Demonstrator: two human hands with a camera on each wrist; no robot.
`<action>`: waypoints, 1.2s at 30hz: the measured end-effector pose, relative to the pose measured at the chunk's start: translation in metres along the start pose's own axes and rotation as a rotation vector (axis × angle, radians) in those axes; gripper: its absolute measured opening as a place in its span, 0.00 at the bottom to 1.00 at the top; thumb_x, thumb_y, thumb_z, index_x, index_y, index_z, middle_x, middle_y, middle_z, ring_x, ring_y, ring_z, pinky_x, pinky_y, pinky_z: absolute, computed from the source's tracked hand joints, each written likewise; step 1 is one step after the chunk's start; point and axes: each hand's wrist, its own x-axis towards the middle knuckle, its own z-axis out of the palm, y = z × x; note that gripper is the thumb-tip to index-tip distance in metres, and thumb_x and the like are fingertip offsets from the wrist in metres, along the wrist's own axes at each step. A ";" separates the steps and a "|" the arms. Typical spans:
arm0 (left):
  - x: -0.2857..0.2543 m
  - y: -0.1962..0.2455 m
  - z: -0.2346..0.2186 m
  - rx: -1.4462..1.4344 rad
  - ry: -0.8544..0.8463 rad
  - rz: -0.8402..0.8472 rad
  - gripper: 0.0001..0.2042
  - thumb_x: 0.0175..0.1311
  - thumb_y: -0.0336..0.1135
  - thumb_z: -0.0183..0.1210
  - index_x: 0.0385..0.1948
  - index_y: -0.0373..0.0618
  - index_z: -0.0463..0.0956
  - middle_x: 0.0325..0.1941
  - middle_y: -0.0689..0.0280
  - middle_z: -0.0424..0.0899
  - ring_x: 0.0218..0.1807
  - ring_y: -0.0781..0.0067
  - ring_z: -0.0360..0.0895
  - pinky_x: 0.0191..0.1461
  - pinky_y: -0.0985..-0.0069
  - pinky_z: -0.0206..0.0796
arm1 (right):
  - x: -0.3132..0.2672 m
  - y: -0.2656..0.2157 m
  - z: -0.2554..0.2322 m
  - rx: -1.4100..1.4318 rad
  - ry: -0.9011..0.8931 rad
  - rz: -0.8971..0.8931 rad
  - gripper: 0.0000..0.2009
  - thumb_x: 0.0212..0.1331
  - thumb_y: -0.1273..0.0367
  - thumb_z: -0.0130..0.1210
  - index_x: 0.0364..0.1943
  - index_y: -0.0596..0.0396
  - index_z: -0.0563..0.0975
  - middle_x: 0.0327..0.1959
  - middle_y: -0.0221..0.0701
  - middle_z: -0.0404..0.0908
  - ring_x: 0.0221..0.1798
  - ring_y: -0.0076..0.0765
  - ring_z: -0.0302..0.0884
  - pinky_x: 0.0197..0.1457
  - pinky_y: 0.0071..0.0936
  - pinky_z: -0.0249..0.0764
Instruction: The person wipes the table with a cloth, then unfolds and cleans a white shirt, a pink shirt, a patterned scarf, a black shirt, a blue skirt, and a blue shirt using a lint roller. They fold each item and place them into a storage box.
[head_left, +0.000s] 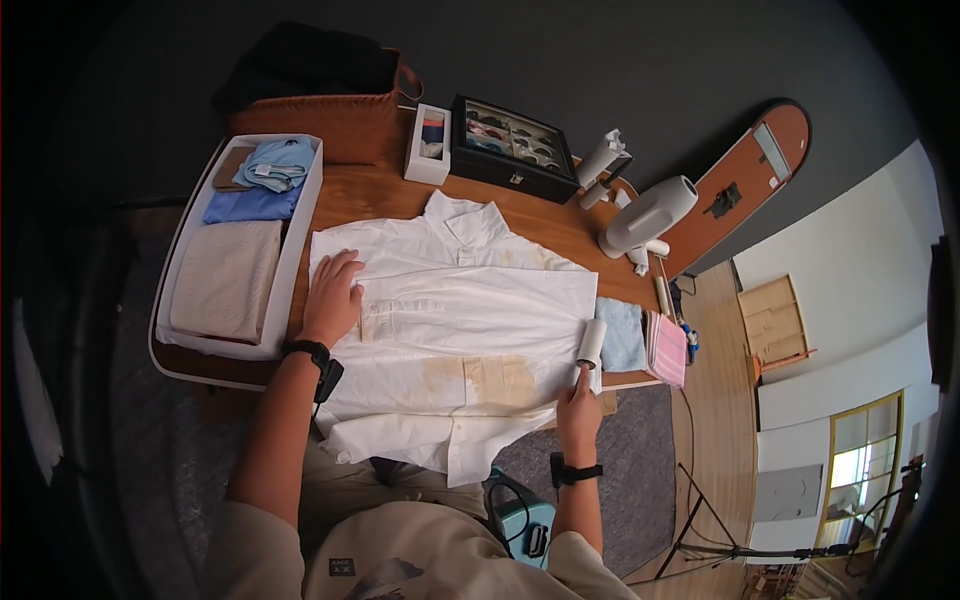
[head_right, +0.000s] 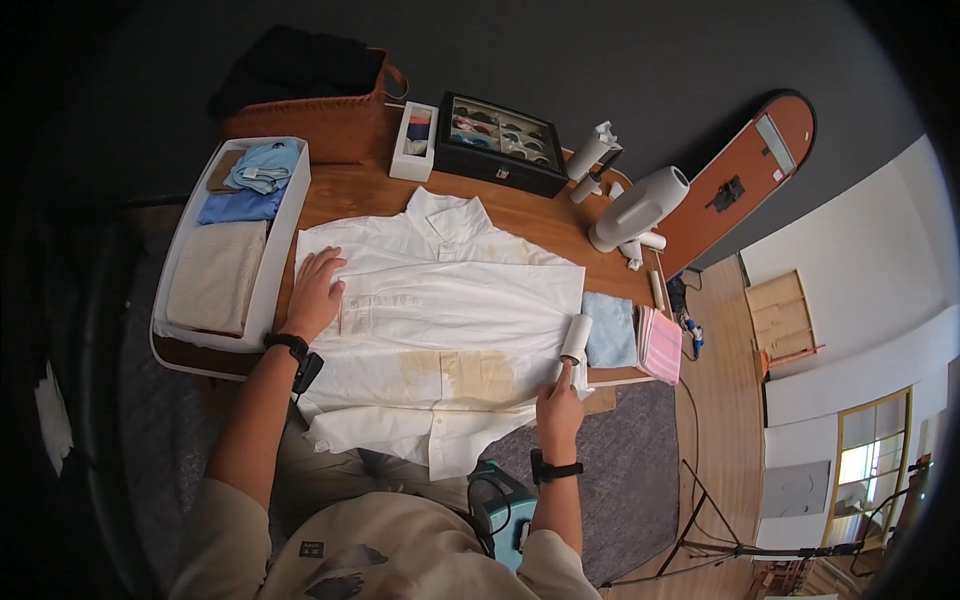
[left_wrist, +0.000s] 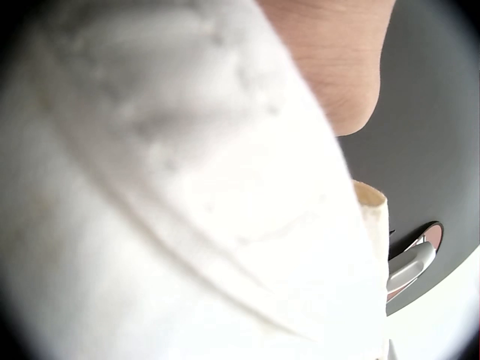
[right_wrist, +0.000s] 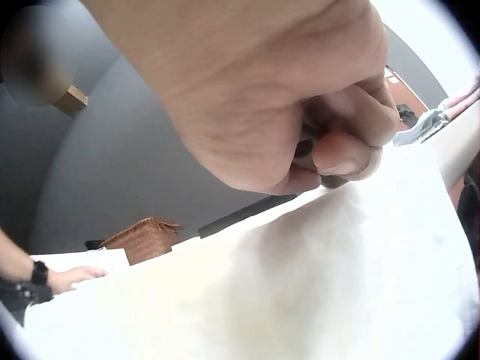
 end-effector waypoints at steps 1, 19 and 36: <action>0.000 0.000 0.001 0.003 0.002 0.004 0.17 0.66 0.24 0.64 0.57 0.42 0.78 0.74 0.59 0.76 0.82 0.56 0.65 0.89 0.56 0.49 | 0.000 0.002 -0.004 0.008 -0.010 0.010 0.30 0.70 0.69 0.57 0.77 0.58 0.71 0.31 0.50 0.86 0.32 0.58 0.87 0.36 0.52 0.83; 0.000 0.002 0.000 -0.042 0.028 -0.011 0.16 0.65 0.24 0.65 0.54 0.44 0.79 0.73 0.59 0.77 0.81 0.55 0.66 0.88 0.55 0.50 | -0.021 -0.187 -0.021 0.433 -0.039 -0.561 0.38 0.66 0.71 0.61 0.82 0.52 0.64 0.35 0.46 0.83 0.30 0.57 0.84 0.34 0.50 0.81; 0.001 0.003 0.000 -0.044 0.043 0.004 0.10 0.65 0.23 0.65 0.44 0.46 0.77 0.71 0.58 0.79 0.80 0.54 0.67 0.88 0.53 0.50 | 0.016 -0.146 0.009 0.227 -0.045 -0.306 0.31 0.67 0.65 0.58 0.76 0.53 0.73 0.29 0.49 0.87 0.27 0.59 0.86 0.33 0.54 0.82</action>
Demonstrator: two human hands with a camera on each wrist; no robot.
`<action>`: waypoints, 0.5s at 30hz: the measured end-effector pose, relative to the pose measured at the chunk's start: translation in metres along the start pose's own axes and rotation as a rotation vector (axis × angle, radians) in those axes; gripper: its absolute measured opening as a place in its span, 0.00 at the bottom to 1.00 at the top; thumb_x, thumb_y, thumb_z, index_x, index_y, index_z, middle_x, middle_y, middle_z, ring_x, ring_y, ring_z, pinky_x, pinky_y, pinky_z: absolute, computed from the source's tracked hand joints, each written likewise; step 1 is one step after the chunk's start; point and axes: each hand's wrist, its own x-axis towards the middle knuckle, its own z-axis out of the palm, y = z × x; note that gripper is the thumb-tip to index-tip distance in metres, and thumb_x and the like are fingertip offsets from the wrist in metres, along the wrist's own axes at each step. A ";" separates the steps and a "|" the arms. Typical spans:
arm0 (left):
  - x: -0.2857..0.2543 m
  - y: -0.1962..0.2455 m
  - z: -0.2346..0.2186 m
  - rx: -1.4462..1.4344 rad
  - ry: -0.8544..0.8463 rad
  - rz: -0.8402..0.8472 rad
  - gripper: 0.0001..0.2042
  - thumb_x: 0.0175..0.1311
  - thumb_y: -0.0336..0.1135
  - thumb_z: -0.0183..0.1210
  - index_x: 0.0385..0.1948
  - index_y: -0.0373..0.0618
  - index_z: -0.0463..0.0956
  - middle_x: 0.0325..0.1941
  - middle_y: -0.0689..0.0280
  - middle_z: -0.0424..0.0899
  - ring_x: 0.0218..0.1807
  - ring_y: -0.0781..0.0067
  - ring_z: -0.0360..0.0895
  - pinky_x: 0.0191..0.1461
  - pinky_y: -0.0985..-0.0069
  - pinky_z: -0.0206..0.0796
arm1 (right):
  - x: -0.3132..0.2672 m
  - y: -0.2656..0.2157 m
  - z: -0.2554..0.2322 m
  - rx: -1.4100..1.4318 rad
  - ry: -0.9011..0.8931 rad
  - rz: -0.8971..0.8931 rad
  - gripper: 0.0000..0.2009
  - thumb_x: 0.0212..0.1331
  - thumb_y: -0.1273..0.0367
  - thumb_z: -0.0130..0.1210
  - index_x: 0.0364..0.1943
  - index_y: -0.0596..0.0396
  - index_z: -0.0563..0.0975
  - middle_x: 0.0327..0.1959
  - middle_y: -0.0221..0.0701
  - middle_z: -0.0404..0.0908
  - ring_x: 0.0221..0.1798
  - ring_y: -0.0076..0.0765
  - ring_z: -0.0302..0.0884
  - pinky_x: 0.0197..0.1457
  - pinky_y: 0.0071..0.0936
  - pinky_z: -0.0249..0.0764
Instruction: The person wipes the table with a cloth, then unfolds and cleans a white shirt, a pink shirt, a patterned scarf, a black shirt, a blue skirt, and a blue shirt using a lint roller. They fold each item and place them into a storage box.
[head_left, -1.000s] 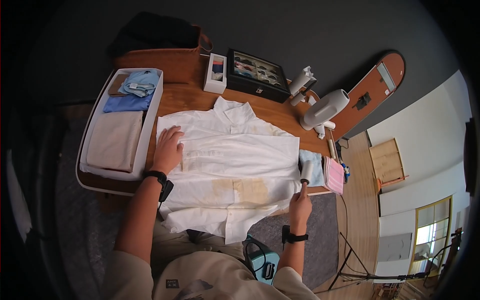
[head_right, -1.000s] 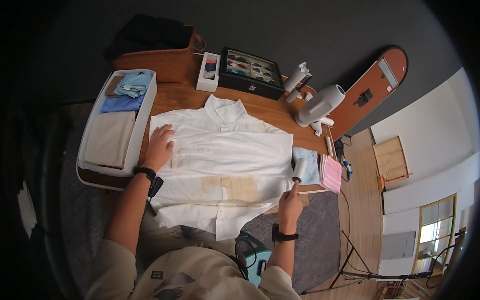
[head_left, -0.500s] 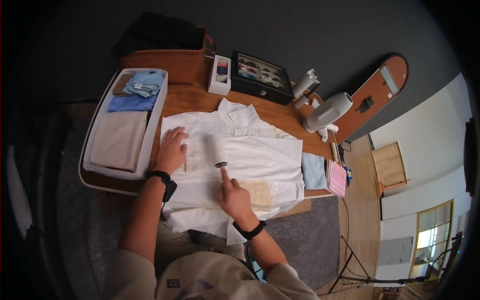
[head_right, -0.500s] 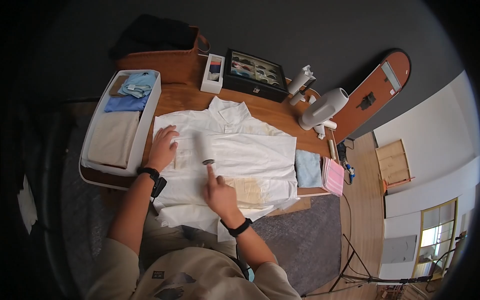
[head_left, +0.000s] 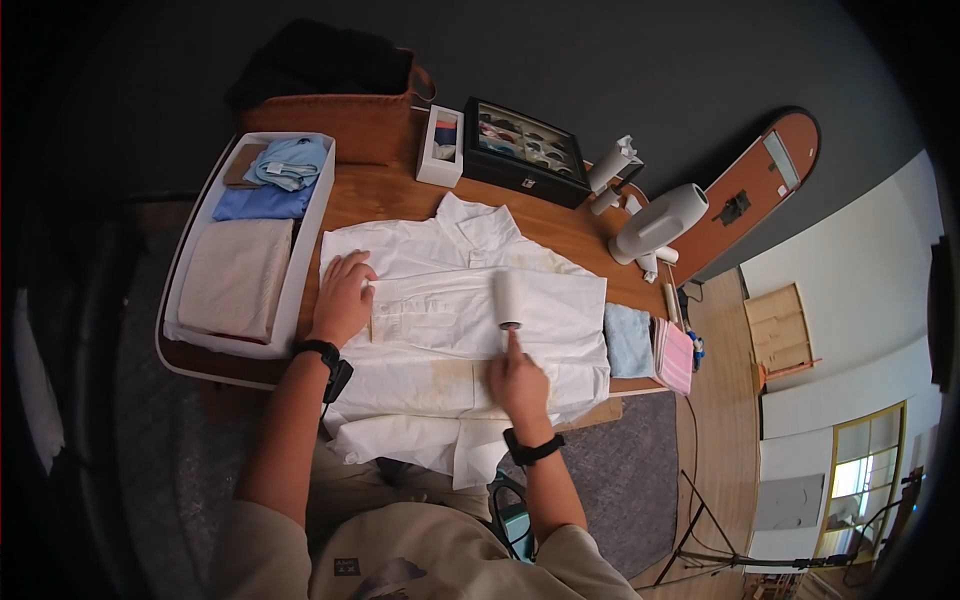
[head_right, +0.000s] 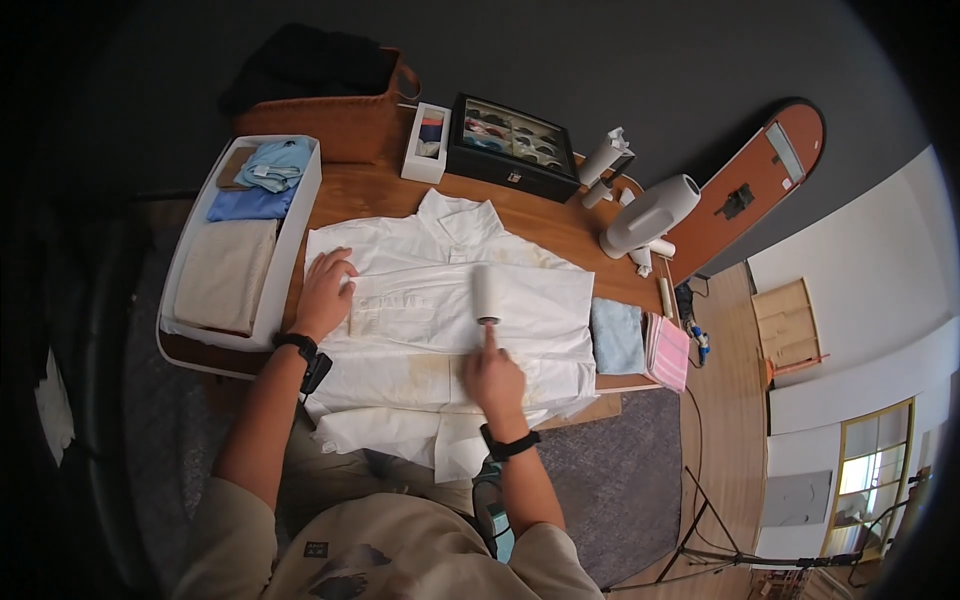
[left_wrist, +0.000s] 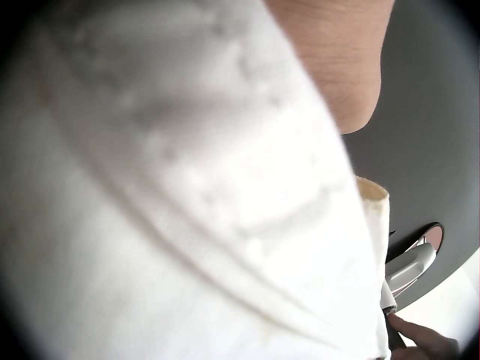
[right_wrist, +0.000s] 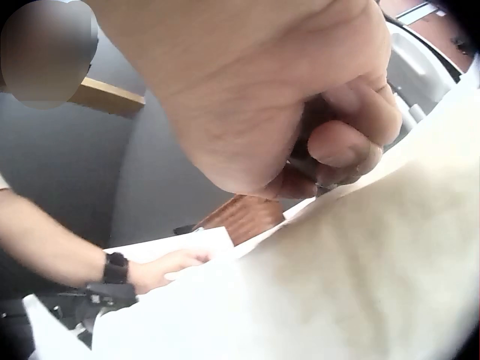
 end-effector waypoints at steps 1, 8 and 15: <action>0.000 0.000 0.000 0.000 -0.004 -0.001 0.10 0.65 0.23 0.65 0.43 0.46 0.77 0.71 0.57 0.79 0.80 0.54 0.68 0.88 0.53 0.50 | 0.002 0.016 -0.005 -0.020 0.020 0.022 0.30 0.68 0.65 0.58 0.75 0.54 0.74 0.31 0.49 0.88 0.28 0.60 0.86 0.34 0.55 0.82; 0.001 0.001 -0.001 0.002 -0.012 0.003 0.10 0.65 0.22 0.65 0.44 0.46 0.77 0.72 0.57 0.79 0.80 0.54 0.68 0.88 0.53 0.50 | 0.007 0.103 -0.030 -0.026 0.139 0.175 0.27 0.68 0.64 0.56 0.72 0.52 0.79 0.27 0.50 0.86 0.28 0.58 0.86 0.33 0.53 0.80; 0.000 -0.001 0.000 0.001 -0.016 -0.004 0.10 0.65 0.22 0.64 0.44 0.45 0.77 0.72 0.57 0.78 0.81 0.53 0.67 0.88 0.53 0.50 | 0.006 0.141 -0.039 -0.102 0.205 0.302 0.25 0.71 0.64 0.53 0.70 0.54 0.80 0.29 0.54 0.87 0.32 0.63 0.88 0.38 0.55 0.83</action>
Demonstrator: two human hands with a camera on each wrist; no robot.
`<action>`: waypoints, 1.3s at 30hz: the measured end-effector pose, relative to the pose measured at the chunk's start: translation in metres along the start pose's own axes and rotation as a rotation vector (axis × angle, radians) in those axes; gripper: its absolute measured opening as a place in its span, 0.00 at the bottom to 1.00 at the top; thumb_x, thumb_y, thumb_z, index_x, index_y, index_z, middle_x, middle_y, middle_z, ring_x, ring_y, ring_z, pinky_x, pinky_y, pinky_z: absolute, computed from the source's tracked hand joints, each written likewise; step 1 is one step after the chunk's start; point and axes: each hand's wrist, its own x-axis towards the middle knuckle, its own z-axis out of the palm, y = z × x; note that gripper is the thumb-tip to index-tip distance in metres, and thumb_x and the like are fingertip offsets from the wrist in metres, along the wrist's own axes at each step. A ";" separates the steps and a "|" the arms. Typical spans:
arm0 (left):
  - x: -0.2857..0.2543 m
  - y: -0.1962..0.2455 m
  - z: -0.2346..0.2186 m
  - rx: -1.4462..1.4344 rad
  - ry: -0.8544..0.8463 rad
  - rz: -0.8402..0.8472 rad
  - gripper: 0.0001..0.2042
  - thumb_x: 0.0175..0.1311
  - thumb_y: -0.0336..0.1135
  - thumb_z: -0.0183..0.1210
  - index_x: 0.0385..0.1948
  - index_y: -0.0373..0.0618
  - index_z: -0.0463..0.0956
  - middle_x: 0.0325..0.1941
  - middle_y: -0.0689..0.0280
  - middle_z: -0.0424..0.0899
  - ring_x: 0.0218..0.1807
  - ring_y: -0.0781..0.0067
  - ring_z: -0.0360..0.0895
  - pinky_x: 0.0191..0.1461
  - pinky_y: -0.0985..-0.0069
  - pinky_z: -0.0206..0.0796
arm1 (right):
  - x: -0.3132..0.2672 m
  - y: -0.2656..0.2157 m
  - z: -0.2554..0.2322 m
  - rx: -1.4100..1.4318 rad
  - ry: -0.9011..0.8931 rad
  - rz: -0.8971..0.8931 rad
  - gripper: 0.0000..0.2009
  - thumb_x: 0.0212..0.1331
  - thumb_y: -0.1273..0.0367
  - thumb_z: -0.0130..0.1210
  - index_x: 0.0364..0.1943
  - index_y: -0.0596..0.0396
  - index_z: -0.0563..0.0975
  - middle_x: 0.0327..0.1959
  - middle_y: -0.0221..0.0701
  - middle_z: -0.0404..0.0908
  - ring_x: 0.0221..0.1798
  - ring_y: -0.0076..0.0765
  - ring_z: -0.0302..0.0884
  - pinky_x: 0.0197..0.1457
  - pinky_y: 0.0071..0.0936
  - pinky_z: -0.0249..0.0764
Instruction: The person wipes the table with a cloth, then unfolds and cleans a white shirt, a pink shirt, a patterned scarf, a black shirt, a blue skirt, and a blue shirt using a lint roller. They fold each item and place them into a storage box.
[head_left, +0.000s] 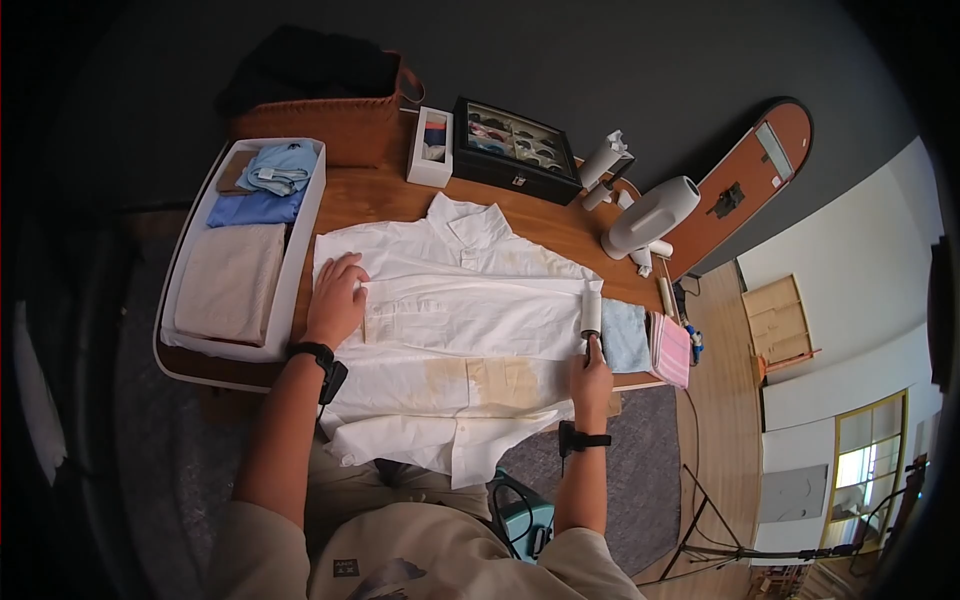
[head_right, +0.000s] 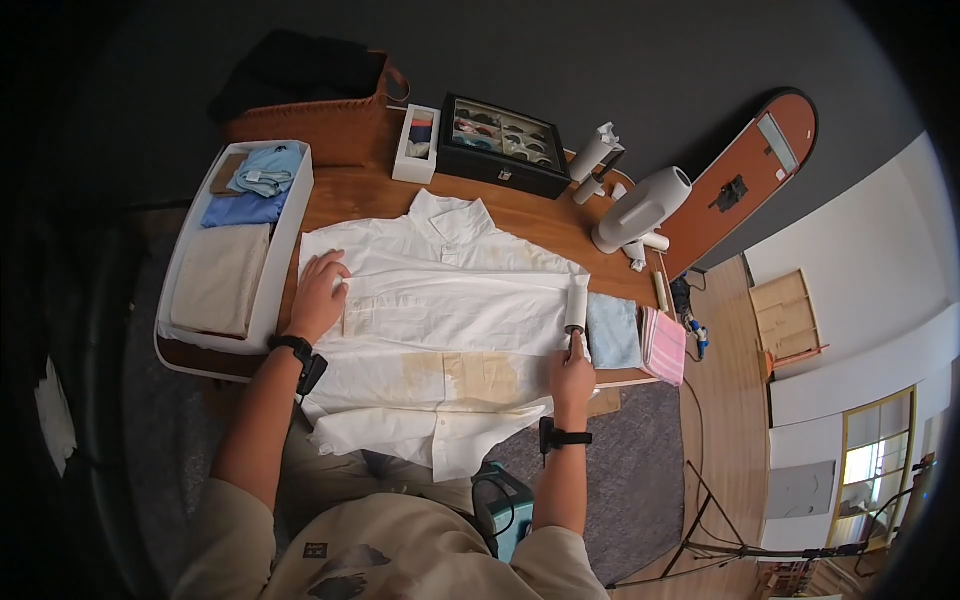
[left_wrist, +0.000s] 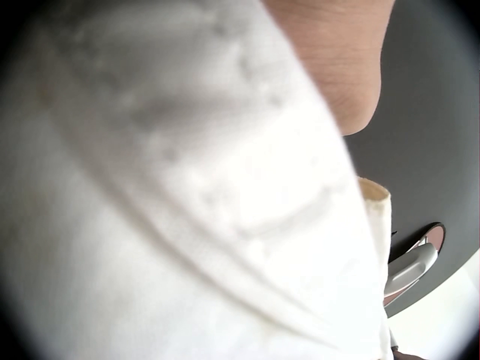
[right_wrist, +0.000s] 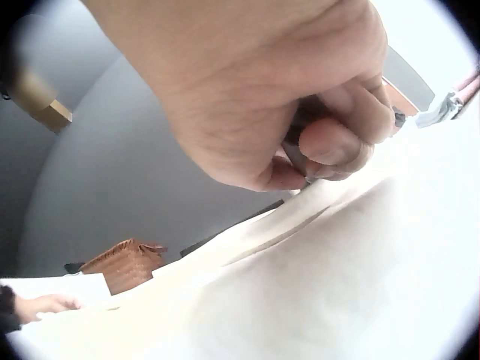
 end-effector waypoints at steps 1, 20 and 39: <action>0.000 0.001 0.000 0.000 -0.002 -0.004 0.10 0.65 0.22 0.64 0.44 0.45 0.77 0.72 0.57 0.78 0.81 0.52 0.67 0.88 0.53 0.50 | 0.001 0.000 -0.004 0.001 0.001 0.000 0.25 0.71 0.64 0.53 0.70 0.54 0.80 0.29 0.54 0.87 0.32 0.63 0.88 0.38 0.55 0.83; 0.000 0.004 -0.002 -0.017 0.030 0.007 0.11 0.64 0.32 0.71 0.42 0.45 0.78 0.71 0.56 0.79 0.79 0.51 0.69 0.87 0.52 0.52 | -0.070 -0.167 0.014 0.244 -0.200 -0.536 0.34 0.66 0.66 0.60 0.79 0.50 0.69 0.31 0.42 0.84 0.24 0.53 0.84 0.30 0.49 0.82; 0.000 0.004 -0.003 -0.023 0.024 0.004 0.17 0.59 0.38 0.76 0.43 0.44 0.79 0.72 0.54 0.78 0.78 0.49 0.69 0.87 0.51 0.52 | 0.029 -0.042 0.015 -0.008 -0.120 -0.122 0.27 0.70 0.62 0.54 0.73 0.53 0.77 0.32 0.53 0.88 0.33 0.60 0.88 0.39 0.53 0.83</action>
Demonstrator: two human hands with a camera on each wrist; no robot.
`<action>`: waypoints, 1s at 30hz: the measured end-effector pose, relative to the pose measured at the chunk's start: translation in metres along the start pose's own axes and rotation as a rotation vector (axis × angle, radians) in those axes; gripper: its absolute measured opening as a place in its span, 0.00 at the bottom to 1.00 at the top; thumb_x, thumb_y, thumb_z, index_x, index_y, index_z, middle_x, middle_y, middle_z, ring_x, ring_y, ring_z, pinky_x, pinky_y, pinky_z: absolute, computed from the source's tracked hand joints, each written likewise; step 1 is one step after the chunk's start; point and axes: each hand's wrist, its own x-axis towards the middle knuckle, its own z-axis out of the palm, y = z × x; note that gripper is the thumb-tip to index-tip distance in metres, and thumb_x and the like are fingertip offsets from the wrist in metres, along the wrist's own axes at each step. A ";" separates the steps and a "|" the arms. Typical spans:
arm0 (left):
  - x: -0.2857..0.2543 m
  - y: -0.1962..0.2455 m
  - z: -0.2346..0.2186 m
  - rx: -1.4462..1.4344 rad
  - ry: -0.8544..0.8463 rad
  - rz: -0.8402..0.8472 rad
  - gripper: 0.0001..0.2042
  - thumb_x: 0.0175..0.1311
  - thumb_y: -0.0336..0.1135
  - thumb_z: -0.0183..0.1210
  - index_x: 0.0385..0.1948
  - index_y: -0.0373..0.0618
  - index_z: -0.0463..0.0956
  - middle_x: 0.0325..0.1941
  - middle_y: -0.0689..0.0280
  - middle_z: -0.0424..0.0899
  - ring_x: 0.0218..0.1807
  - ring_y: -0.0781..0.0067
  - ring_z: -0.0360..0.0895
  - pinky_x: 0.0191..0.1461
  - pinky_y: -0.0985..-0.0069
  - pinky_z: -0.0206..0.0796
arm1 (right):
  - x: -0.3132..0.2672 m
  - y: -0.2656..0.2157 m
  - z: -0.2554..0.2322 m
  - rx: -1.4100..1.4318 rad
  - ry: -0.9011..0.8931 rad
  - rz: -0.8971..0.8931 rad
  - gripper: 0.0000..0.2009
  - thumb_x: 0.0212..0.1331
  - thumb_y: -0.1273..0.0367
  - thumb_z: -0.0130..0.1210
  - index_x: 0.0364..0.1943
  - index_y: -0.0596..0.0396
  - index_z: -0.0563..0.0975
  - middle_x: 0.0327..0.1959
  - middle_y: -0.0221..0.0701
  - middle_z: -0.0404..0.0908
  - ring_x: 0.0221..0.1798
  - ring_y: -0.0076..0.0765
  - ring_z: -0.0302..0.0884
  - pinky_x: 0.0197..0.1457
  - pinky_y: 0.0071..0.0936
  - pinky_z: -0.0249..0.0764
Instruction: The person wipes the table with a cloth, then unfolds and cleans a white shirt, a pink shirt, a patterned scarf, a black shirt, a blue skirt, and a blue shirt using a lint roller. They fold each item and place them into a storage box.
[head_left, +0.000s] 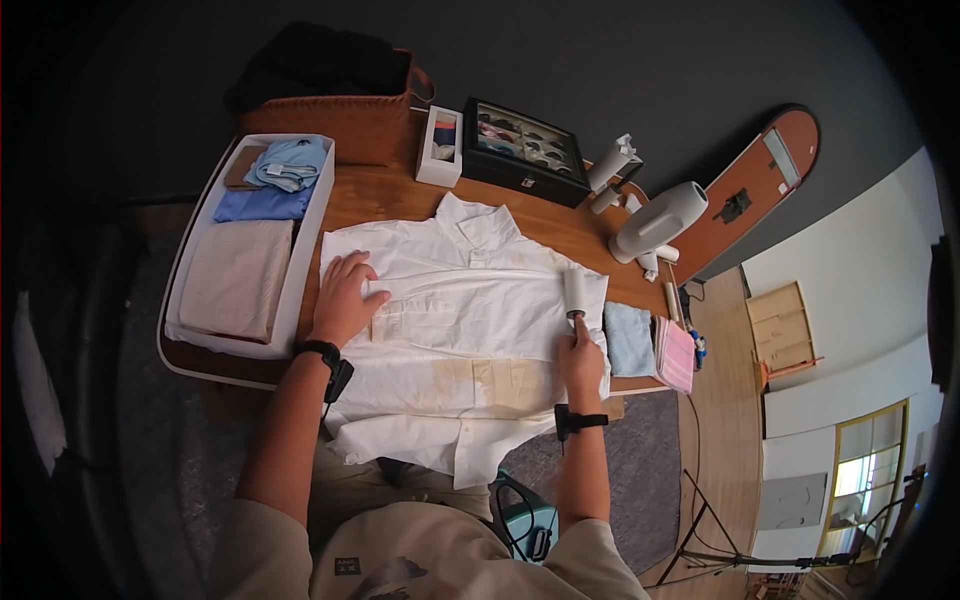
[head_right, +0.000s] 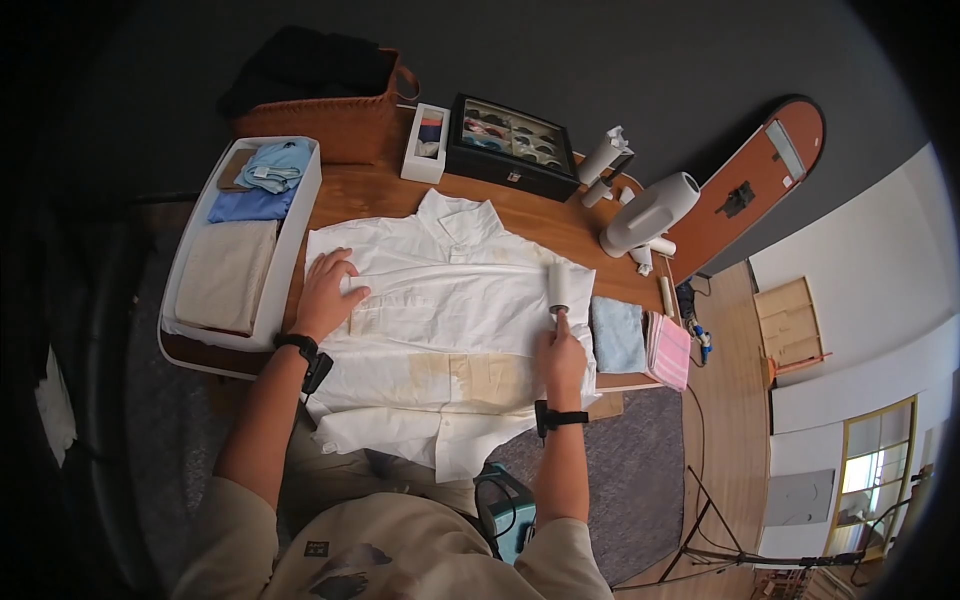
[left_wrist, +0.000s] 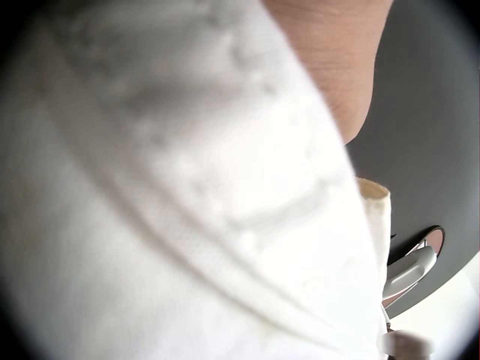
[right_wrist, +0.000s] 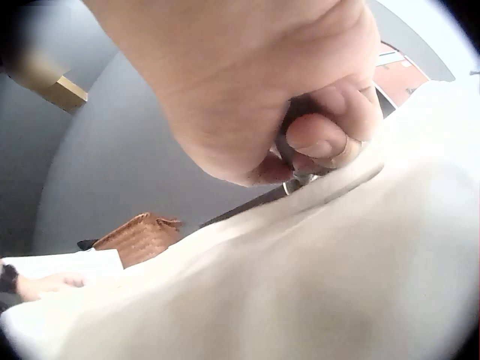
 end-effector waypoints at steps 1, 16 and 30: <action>0.000 0.001 0.000 0.006 -0.003 -0.007 0.17 0.59 0.38 0.76 0.43 0.44 0.79 0.72 0.54 0.78 0.78 0.49 0.69 0.87 0.51 0.51 | 0.004 0.009 -0.003 -0.044 0.008 0.047 0.27 0.71 0.63 0.54 0.73 0.53 0.77 0.32 0.53 0.88 0.33 0.61 0.88 0.40 0.54 0.83; 0.001 -0.001 0.002 0.022 0.002 0.000 0.07 0.67 0.27 0.66 0.43 0.45 0.78 0.72 0.57 0.79 0.79 0.50 0.68 0.87 0.52 0.53 | -0.088 -0.081 -0.016 0.336 0.080 -0.315 0.36 0.65 0.73 0.61 0.80 0.52 0.68 0.34 0.42 0.84 0.32 0.55 0.85 0.34 0.48 0.81; 0.001 -0.004 0.005 0.028 0.003 0.003 0.06 0.68 0.24 0.63 0.43 0.45 0.78 0.71 0.58 0.80 0.80 0.54 0.69 0.88 0.54 0.52 | -0.174 -0.184 0.007 0.219 -0.210 -0.455 0.36 0.67 0.69 0.60 0.81 0.52 0.66 0.28 0.42 0.80 0.21 0.53 0.81 0.26 0.50 0.79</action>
